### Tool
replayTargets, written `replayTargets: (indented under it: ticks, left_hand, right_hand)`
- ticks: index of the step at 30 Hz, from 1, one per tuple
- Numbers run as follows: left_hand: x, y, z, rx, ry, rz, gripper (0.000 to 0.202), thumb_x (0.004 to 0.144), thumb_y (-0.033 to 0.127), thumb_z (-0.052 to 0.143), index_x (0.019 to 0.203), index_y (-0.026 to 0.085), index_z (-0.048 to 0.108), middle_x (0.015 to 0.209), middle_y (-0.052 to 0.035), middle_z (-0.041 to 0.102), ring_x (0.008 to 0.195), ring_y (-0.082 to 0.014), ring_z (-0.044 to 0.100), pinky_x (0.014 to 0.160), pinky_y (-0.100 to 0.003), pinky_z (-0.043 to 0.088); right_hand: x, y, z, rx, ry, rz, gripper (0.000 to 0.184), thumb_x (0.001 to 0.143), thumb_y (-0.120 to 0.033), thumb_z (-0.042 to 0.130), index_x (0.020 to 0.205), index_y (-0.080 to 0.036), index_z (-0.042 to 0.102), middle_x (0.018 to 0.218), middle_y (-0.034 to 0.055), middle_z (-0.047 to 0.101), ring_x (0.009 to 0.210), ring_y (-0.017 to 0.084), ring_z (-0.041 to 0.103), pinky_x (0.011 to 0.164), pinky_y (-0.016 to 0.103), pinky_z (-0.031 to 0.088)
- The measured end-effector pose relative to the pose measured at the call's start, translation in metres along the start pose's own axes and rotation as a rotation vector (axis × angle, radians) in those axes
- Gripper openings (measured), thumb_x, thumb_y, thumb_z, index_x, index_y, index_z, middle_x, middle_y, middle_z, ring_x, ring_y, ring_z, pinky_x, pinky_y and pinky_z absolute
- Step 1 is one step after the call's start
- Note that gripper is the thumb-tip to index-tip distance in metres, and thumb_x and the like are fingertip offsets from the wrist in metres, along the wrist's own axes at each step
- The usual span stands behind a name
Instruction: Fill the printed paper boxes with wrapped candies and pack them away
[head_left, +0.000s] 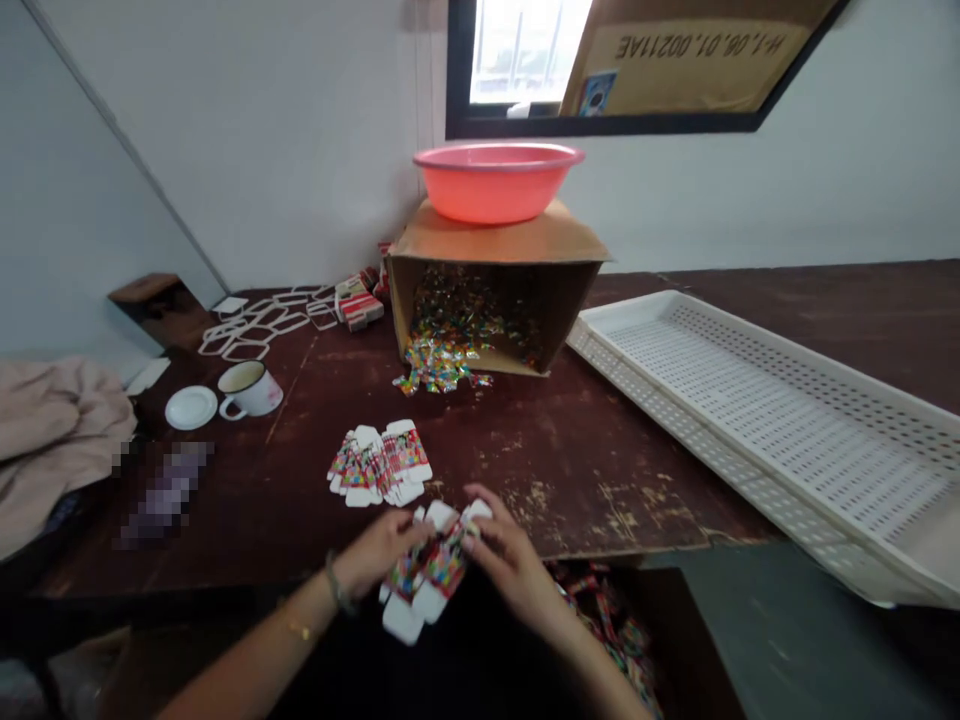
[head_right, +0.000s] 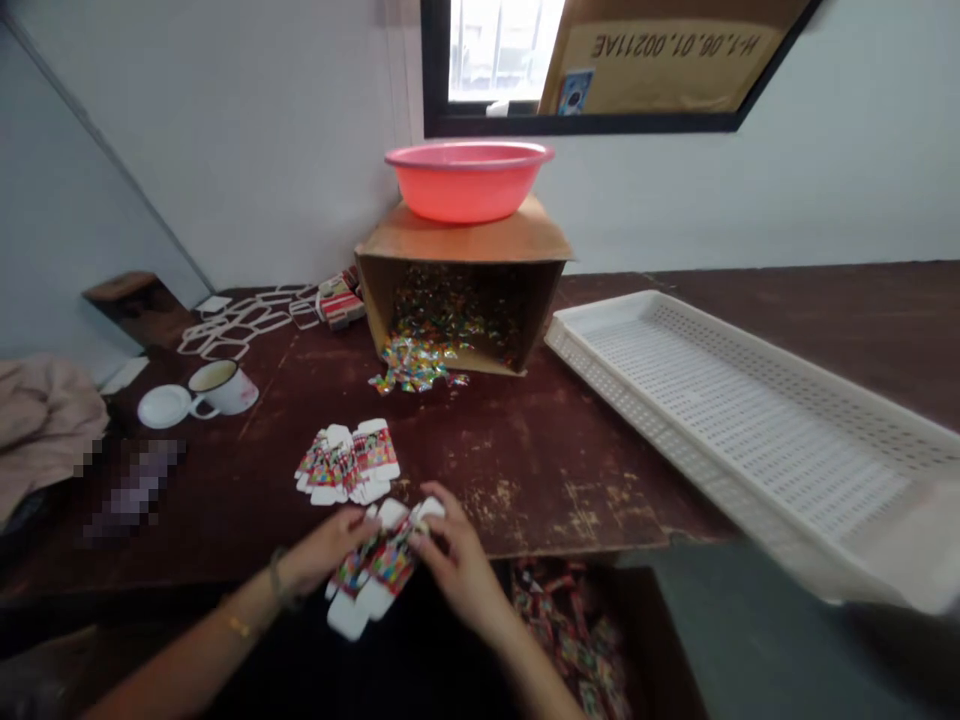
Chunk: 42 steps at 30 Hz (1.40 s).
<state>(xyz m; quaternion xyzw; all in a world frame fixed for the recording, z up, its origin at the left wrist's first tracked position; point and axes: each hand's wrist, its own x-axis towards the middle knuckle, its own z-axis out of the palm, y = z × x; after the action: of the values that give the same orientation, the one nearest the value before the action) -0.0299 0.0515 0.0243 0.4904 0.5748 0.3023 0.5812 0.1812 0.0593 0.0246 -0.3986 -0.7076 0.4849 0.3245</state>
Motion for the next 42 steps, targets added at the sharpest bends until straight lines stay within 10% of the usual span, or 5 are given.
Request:
replayTargets:
  ticks: [5, 11, 18, 28, 42]
  left_hand:
    - [0.024, 0.026, -0.033, -0.005, 0.120, 0.174, 0.055, 0.074, 0.051, 0.070, 0.119, 0.022, 0.061, 0.119, -0.0093, 0.065, 0.112, -0.0263, 0.058, 0.095, -0.038, 0.045]
    - [-0.011, 0.004, 0.015, -0.205, -0.536, 0.049, 0.046, 0.071, 0.058, 0.070, 0.082, 0.013, 0.065, 0.066, -0.0060, 0.067, 0.058, -0.0174, 0.062, 0.055, -0.027, 0.047]
    - [-0.032, -0.030, 0.043, 0.036, 0.013, 0.083, 0.034, 0.080, 0.046, 0.061, 0.067, 0.015, 0.061, 0.059, 0.0012, 0.058, 0.057, -0.0143, 0.052, 0.056, -0.024, 0.043]
    - [-0.082, -0.041, 0.039, 0.278, -0.256, 0.083, 0.032, 0.092, 0.041, 0.046, 0.084, 0.017, 0.065, 0.072, -0.0021, 0.069, 0.064, -0.0177, 0.063, 0.060, -0.025, 0.050]
    - [-0.111, -0.063, 0.015, 0.346, -0.046, 0.408, 0.012, 0.084, 0.024, 0.059, 0.090, 0.020, 0.070, 0.076, 0.0001, 0.071, 0.064, -0.0135, 0.067, 0.063, -0.022, 0.055]
  right_hand:
    - [0.016, -0.012, -0.014, -0.091, 0.033, -0.017, 0.024, 0.091, -0.037, 0.056, 0.088, -0.018, 0.071, 0.143, 0.0123, 0.042, 0.133, 0.026, 0.039, 0.113, 0.041, 0.028]
    - [0.010, -0.031, -0.012, -0.090, -0.196, -0.171, 0.015, 0.090, -0.029, 0.060, 0.087, -0.018, 0.069, 0.145, 0.0082, 0.040, 0.134, 0.023, 0.036, 0.112, 0.039, 0.028]
    - [-0.028, -0.010, 0.021, 0.134, 0.074, 0.060, 0.013, 0.090, -0.028, 0.058, 0.099, -0.019, 0.060, 0.096, 0.0048, 0.065, 0.090, 0.016, 0.061, 0.085, 0.030, 0.047]
    - [-0.073, 0.011, 0.047, 1.216, -0.115, 0.724, 0.036, 0.069, -0.030, 0.080, 0.093, -0.014, 0.060, 0.066, -0.0058, 0.055, 0.047, 0.002, 0.045, 0.044, 0.013, 0.039]
    - [-0.092, 0.010, 0.065, 1.183, -0.188, 0.774, 0.041, 0.058, -0.032, 0.087, 0.086, -0.009, 0.069, 0.073, -0.0017, 0.066, 0.050, 0.002, 0.053, 0.054, 0.017, 0.054]
